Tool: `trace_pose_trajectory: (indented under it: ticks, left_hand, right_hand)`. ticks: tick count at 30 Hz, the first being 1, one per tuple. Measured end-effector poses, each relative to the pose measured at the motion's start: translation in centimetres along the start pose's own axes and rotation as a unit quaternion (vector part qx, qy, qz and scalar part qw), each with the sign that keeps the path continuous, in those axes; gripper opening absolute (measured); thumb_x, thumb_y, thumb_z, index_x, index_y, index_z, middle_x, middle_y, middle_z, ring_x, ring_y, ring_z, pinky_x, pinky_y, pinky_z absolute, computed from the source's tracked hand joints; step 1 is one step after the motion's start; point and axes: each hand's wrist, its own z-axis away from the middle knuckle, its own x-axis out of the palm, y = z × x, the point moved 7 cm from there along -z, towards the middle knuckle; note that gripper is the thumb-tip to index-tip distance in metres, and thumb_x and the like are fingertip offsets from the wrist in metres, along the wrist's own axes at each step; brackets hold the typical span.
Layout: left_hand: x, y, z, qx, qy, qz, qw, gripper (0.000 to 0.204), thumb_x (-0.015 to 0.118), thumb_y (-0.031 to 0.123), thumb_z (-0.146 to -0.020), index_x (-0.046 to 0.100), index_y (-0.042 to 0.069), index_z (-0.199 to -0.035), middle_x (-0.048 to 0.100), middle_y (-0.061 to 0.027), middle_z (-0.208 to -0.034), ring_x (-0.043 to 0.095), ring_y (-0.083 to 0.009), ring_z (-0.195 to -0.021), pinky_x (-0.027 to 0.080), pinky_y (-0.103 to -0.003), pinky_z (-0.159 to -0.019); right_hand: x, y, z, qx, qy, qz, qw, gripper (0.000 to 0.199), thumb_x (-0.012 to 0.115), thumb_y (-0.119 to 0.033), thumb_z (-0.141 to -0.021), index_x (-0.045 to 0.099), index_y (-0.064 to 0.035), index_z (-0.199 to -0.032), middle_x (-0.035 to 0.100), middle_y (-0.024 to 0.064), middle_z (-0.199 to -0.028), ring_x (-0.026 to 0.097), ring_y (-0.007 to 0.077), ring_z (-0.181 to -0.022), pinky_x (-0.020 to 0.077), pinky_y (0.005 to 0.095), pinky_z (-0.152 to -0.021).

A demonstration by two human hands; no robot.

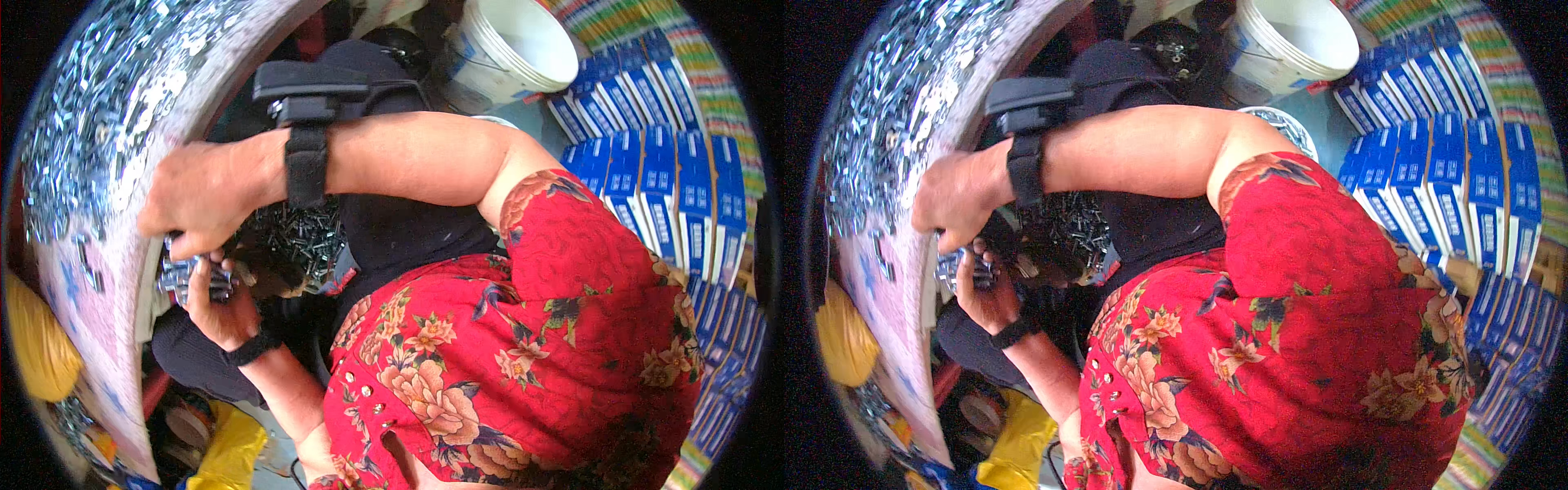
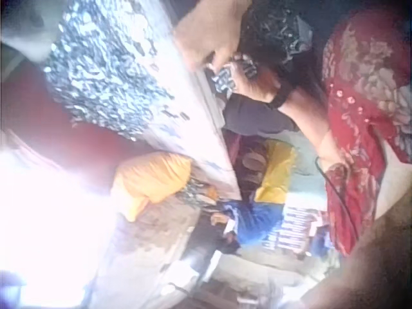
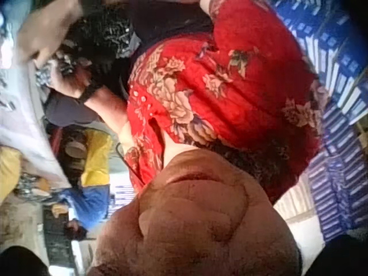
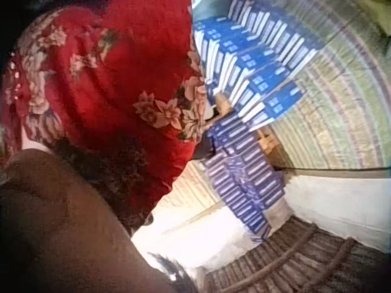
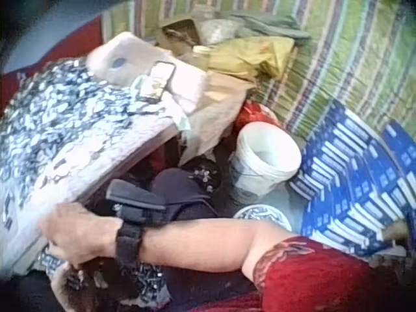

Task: Assembling metal bolts with washers and nuts at a workshop table.

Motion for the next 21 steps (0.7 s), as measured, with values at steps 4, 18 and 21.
trace_pose_trajectory:
  ticks: [4,18,21]
  left_hand:
    - [-2.0,0.5,0.4,0.017,0.056,0.072,0.996,0.03,0.057,0.006,-0.076,0.048,0.001,-0.104,0.055,-0.0106,-0.094,0.051,-0.0181,-0.083,0.043,-0.028,-0.068]
    - [-1.5,3.9,1.0,0.021,-0.108,0.189,0.976,0.034,0.053,-0.003,-0.075,0.041,-0.002,-0.107,0.045,-0.007,-0.097,0.04,-0.0141,-0.076,0.043,-0.025,-0.064]
    - [-1.0,3.4,1.3,0.003,-0.125,0.169,0.978,0.033,0.053,-0.002,-0.076,0.042,-0.002,-0.108,0.046,-0.0075,-0.098,0.04,-0.0145,-0.077,0.044,-0.026,-0.064]
  right_hand:
    - [1.7,-0.8,0.3,-0.025,0.002,-0.108,0.994,0.024,0.062,-0.02,-0.065,0.055,-0.0005,-0.078,0.058,0.0187,-0.071,0.059,0.0342,-0.072,0.0469,0.0413,-0.062]
    - [13.6,6.6,2.9,0.005,-0.4,0.042,0.916,0.041,0.055,-0.041,-0.075,0.063,-0.0031,-0.087,0.061,0.02,-0.077,0.06,0.0294,-0.073,0.0474,0.0408,-0.067]
    - [12.8,7.3,4.8,0.061,-0.378,0.054,0.922,0.039,0.054,-0.04,-0.075,0.063,-0.0033,-0.088,0.061,0.0193,-0.077,0.06,0.0293,-0.073,0.0475,0.0403,-0.067]
